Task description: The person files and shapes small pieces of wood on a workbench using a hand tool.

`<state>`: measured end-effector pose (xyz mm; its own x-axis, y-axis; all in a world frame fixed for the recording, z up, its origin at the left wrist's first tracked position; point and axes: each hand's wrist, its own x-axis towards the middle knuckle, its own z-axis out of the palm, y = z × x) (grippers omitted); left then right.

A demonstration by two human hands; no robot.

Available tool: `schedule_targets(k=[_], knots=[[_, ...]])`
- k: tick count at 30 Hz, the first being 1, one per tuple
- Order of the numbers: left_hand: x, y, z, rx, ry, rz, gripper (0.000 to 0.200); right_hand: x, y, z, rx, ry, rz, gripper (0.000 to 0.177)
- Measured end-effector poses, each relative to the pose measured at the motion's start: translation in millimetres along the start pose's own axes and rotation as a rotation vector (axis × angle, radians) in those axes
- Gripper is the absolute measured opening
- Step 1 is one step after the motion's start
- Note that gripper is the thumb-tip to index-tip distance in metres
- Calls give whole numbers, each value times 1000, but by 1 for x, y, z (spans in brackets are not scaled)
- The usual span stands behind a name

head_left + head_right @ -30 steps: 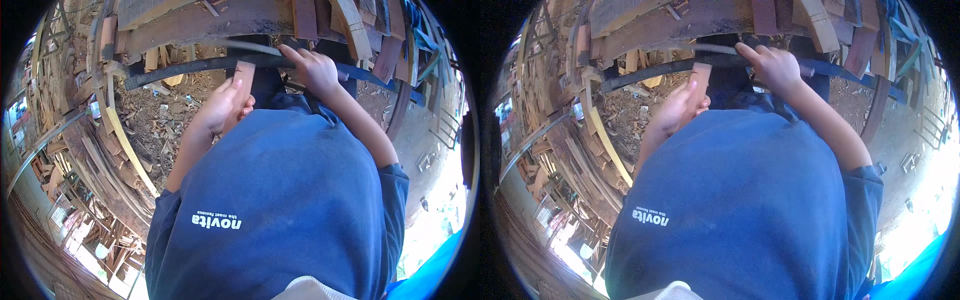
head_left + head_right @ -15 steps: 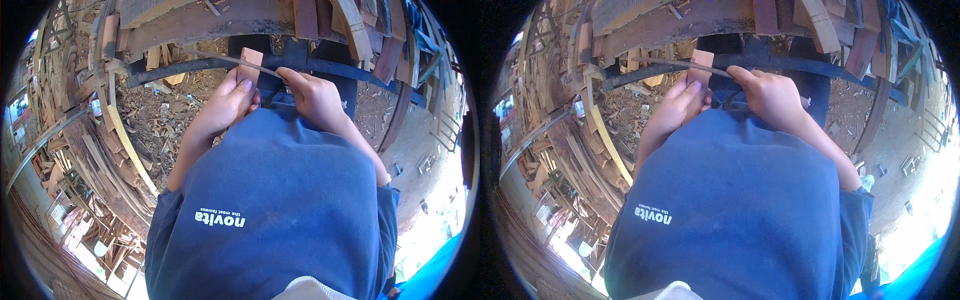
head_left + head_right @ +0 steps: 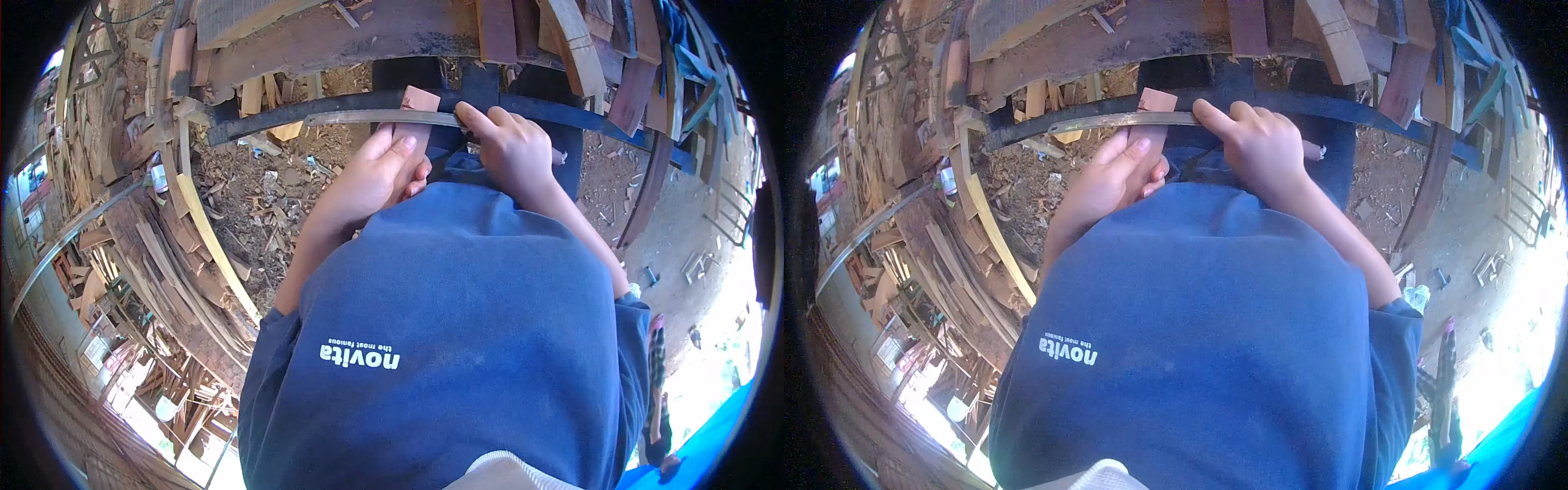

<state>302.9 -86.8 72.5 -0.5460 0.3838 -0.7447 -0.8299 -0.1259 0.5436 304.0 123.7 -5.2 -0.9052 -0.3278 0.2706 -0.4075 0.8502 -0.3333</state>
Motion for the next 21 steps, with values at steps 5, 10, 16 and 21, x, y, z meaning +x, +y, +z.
schedule_targets(k=[5,10,16,21], knots=[[-9,1,3,-6,-3,49,36,0,-9,2,-42,41,46,23],[-21,13,2,49,-42,2,38,0,-11,-4,-85,62,46,18],[-68,20,-35,218,-24,65,38,-18,50,-7,-158,-150,665,15],[-74,24,-46,172,59,65,40,-27,18,-28,266,6,518,16]])
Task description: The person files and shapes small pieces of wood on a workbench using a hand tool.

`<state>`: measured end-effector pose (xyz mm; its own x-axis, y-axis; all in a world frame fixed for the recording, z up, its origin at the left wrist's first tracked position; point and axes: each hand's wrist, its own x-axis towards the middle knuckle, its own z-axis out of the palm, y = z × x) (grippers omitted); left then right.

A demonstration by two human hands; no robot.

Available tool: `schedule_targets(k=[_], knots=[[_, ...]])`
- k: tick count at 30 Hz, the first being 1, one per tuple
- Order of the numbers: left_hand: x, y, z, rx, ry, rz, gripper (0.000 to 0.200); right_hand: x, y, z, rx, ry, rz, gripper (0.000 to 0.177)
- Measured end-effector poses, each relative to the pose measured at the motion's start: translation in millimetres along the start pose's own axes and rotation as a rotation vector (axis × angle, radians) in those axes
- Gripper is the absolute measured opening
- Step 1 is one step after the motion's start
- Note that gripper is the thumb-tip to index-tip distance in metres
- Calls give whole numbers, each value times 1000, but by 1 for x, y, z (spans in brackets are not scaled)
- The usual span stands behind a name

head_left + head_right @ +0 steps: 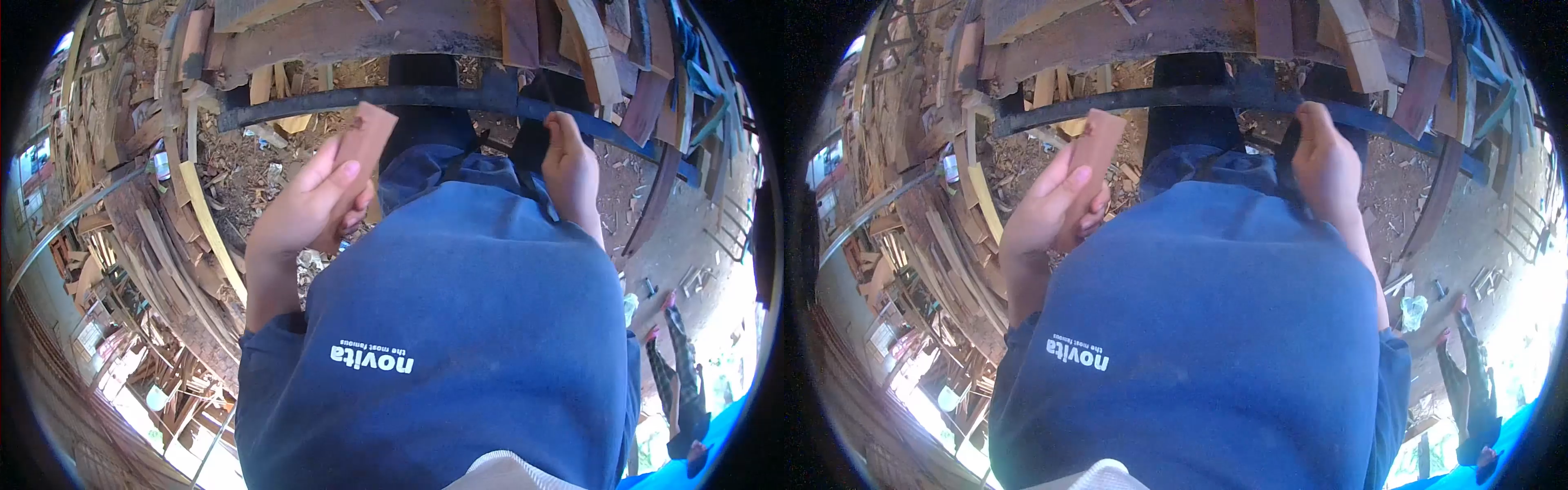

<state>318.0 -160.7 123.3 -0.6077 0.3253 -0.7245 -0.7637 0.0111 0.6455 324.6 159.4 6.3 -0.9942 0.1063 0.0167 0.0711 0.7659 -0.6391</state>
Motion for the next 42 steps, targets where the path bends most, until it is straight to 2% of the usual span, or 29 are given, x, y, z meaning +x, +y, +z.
schedule_targets(k=[2,4,6,7,8,9,11,13,14,16,17,18,20,21,23,25,26,28,30,32,33,35,42], knots=[[10,-1,11,69,-41,-2,39,2,-24,-4,85,-11,-58,13],[16,1,23,115,-51,16,35,3,-43,-12,138,-152,-258,13],[22,-1,32,226,-57,35,44,3,-53,-12,135,-127,-314,12],[25,-3,36,290,-28,75,26,5,-57,-13,269,-220,-205,12],[27,-3,42,294,-33,76,26,5,-61,-12,403,-313,-92,13],[28,-3,47,344,-28,67,26,9,-66,-6,527,-242,-97,20],[36,-10,54,392,-26,62,26,17,-75,-11,473,-285,-88,25],[47,-22,56,273,-109,150,27,24,-86,-14,451,-326,-96,37],[48,-24,55,275,-111,153,27,25,-86,-9,450,-322,-98,37],[45,-21,57,183,-161,110,42,25,-82,3,518,-237,-212,34],[45,-20,58,185,-163,110,42,27,-79,2,571,-324,-145,26],[45,-20,58,219,-149,93,35,27,-75,6,572,-322,-143,26],[48,-22,55,255,-138,73,30,23,-64,19,828,-300,-24,18],[52,-23,50,341,-170,96,31,23,-62,18,828,-297,-20,18],[57,-18,44,432,-205,126,32,25,-57,15,760,-293,131,17],[61,-4,41,389,-261,-50,43,28,-51,13,712,-242,187,17],[65,1,40,398,-262,-35,43,31,-47,12,664,-197,244,18],[78,7,37,344,-100,70,41,33,-34,8,662,-217,270,21],[98,24,31,614,1,228,42,32,-23,9,615,-104,293,25],[111,54,36,1028,209,440,40,31,-5,16,639,-134,316,32],[120,68,39,1031,212,458,40,28,-1,18,599,-89,308,32],[144,97,46,1324,372,668,38,25,11,27,549,-12,233,34],[238,181,50,1526,479,679,36,25,2,3,545,3,254,33]])
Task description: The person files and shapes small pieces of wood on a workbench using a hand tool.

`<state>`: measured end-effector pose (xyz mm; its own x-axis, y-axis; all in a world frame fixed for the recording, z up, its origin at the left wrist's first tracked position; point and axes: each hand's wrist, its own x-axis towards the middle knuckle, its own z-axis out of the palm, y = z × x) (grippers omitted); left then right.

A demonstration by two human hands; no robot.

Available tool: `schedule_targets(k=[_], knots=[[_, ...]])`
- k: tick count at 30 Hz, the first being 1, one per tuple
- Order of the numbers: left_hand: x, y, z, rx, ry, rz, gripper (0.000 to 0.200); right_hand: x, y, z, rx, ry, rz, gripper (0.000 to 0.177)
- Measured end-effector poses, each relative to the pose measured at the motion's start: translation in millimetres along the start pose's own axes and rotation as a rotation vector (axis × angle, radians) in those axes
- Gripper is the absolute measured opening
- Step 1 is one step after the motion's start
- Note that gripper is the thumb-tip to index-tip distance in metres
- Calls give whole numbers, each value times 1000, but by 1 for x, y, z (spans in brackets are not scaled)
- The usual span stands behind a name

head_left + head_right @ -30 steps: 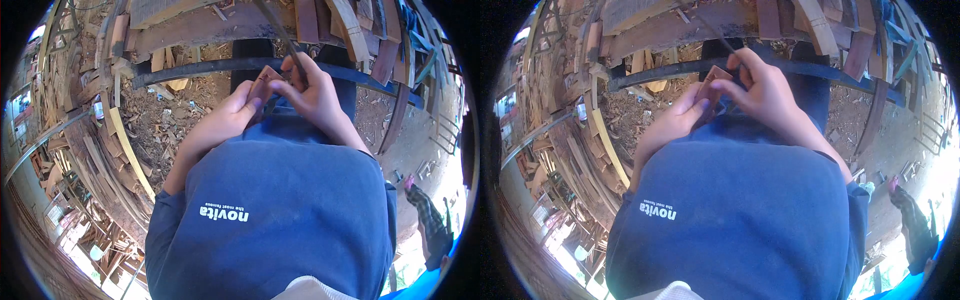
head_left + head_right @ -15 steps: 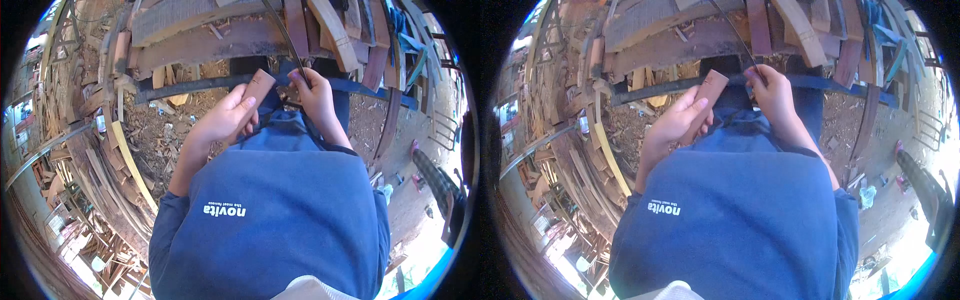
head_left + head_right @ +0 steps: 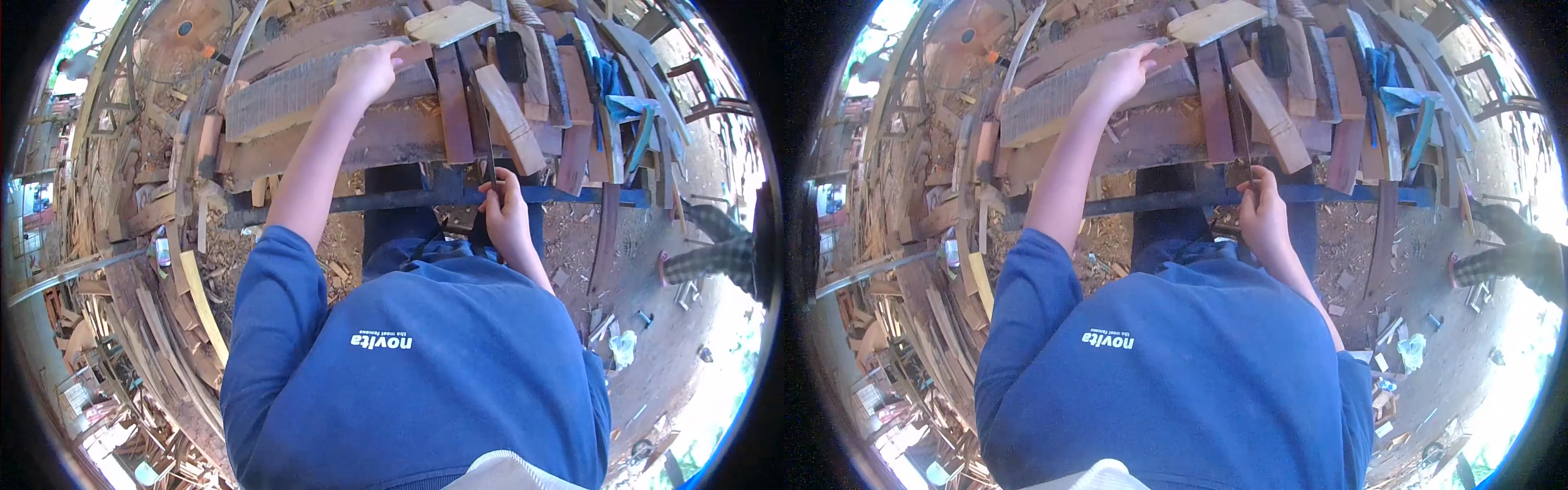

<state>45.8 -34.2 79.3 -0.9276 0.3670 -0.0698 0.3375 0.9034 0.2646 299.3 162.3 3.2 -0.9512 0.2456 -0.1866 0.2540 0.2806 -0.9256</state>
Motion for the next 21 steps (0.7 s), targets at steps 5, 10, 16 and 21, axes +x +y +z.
schedule_targets(k=[5,10,16,21], knots=[[27,-11,25,47,-43,-158,46,4,3,-7,-16,-7,9,35],[26,-26,57,80,155,-124,47,22,-13,2,-51,-31,-106,34],[30,-20,76,76,362,-157,50,68,-55,21,-268,-65,-233,44],[26,-11,68,77,329,-215,47,99,-73,32,-569,-103,-212,55]])
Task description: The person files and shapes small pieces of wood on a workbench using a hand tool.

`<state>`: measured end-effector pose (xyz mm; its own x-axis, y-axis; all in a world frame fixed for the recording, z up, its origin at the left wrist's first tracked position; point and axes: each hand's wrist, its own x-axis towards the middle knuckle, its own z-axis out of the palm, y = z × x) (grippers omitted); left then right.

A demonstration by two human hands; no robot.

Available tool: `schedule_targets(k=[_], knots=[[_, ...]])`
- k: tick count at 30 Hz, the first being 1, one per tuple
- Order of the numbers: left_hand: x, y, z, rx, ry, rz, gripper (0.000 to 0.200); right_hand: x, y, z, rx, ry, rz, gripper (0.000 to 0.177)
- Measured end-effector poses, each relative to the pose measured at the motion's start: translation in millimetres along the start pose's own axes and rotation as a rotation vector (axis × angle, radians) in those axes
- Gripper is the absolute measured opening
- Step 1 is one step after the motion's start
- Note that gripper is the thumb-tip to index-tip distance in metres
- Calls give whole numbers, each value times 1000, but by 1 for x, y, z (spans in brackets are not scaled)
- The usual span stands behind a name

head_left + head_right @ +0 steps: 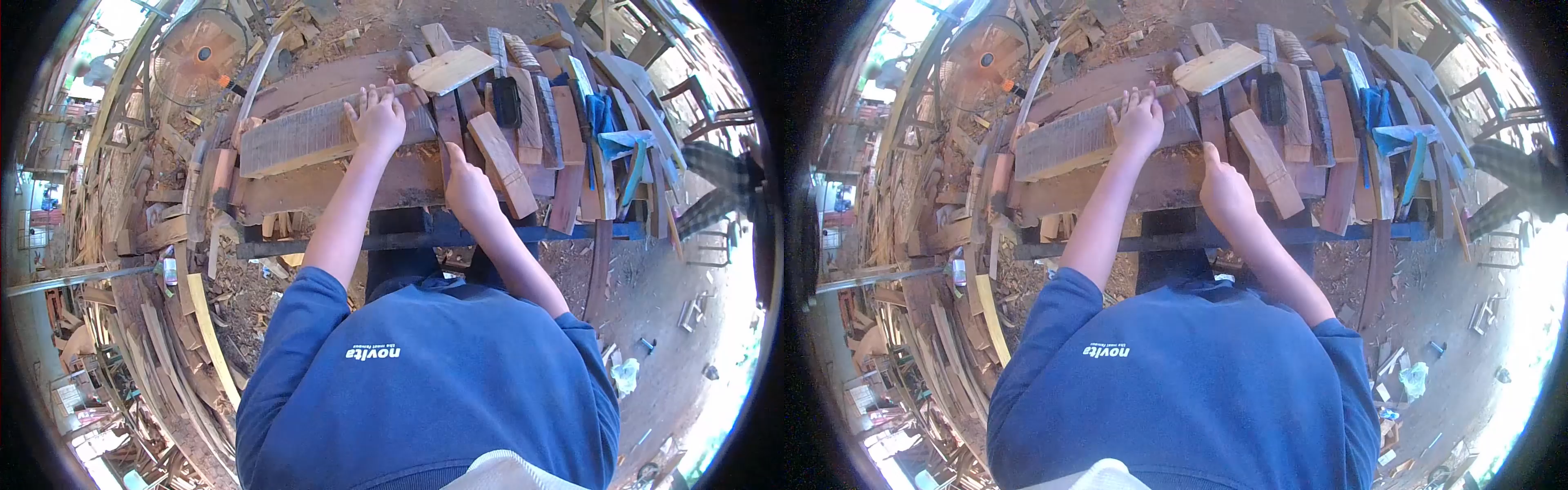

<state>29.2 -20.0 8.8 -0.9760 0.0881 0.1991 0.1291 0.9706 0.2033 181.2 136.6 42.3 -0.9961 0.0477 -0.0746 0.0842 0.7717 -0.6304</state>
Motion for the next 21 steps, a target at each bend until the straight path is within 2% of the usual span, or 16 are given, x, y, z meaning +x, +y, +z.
schedule_targets(k=[5,7,10,21], knots=[[15,2,-2,-57,92,22,37,3,-9,-11,-85,-77,19,69],[21,7,1,-107,196,-50,28,2,-11,-14,-73,-115,21,74],[26,7,10,-37,313,-41,24,-1,-15,-20,-80,-140,-5,78],[25,10,11,41,325,-93,19,-10,-17,-16,-64,-90,-50,77]])
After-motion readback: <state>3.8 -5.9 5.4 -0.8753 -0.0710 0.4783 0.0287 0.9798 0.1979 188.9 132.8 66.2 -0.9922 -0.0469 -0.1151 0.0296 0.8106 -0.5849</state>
